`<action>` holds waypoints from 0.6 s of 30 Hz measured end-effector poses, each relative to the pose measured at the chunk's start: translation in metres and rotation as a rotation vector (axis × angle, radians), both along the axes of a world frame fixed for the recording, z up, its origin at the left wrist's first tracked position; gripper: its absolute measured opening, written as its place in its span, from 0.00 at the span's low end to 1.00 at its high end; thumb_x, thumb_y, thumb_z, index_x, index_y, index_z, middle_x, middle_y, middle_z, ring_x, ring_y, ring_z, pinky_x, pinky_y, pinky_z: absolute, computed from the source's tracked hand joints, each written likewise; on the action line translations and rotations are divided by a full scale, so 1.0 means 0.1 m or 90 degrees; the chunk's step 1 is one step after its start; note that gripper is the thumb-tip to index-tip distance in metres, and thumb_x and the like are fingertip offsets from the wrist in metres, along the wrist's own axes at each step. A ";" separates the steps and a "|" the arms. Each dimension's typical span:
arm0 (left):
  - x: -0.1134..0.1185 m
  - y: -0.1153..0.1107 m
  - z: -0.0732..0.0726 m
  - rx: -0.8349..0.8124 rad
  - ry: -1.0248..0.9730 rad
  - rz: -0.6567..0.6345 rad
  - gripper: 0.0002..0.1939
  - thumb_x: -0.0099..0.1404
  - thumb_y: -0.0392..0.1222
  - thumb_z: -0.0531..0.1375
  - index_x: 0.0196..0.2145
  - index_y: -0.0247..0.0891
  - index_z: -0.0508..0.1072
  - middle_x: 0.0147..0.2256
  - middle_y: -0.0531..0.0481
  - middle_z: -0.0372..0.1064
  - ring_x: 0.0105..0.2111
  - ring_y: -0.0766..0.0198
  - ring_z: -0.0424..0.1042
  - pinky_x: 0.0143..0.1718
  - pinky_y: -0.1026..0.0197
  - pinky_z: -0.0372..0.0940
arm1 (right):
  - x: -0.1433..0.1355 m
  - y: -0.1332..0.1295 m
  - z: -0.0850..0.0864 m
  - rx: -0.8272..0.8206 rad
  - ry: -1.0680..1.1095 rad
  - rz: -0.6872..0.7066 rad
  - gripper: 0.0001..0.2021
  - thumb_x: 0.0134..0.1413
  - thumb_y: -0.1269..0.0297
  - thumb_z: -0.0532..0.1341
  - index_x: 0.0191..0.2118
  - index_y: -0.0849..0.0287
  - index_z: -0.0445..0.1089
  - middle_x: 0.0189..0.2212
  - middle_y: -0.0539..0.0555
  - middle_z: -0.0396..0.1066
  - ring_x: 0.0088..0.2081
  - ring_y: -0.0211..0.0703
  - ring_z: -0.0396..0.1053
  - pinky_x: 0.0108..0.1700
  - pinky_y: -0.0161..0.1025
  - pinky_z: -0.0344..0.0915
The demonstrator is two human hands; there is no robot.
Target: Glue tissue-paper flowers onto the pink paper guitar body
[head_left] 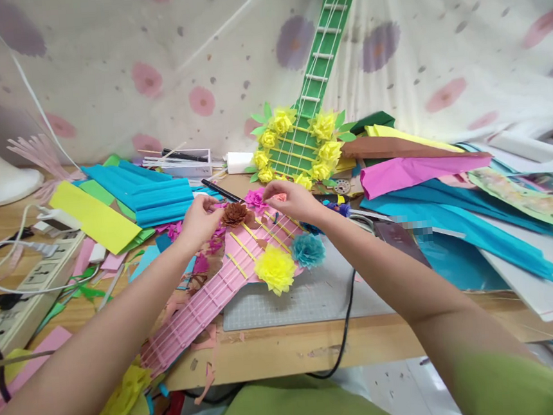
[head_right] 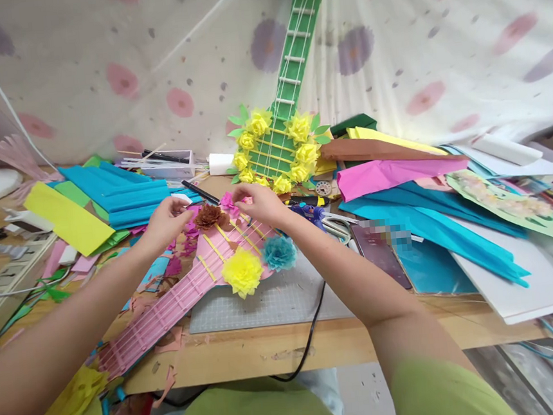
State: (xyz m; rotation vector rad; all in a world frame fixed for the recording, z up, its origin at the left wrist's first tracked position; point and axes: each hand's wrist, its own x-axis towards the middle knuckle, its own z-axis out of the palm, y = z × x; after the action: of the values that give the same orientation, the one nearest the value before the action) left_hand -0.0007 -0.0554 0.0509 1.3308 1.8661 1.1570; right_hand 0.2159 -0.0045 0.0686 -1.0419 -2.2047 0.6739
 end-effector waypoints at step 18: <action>0.45 -0.08 -0.04 0.044 0.460 -0.512 0.14 0.56 0.38 0.58 0.42 0.38 0.72 0.39 0.44 0.73 0.44 0.54 0.70 0.46 0.55 0.62 | 1.16 -0.60 -0.66 -0.017 0.014 -0.271 0.08 0.48 0.60 0.55 0.32 0.57 0.68 0.31 0.54 0.72 0.32 0.42 0.68 0.36 0.40 0.64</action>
State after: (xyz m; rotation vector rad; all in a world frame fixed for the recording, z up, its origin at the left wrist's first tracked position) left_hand 0.0447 -0.0634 0.0468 2.4423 1.4061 0.3262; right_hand 0.3320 -0.0641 0.0024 -1.4508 -1.8710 0.5179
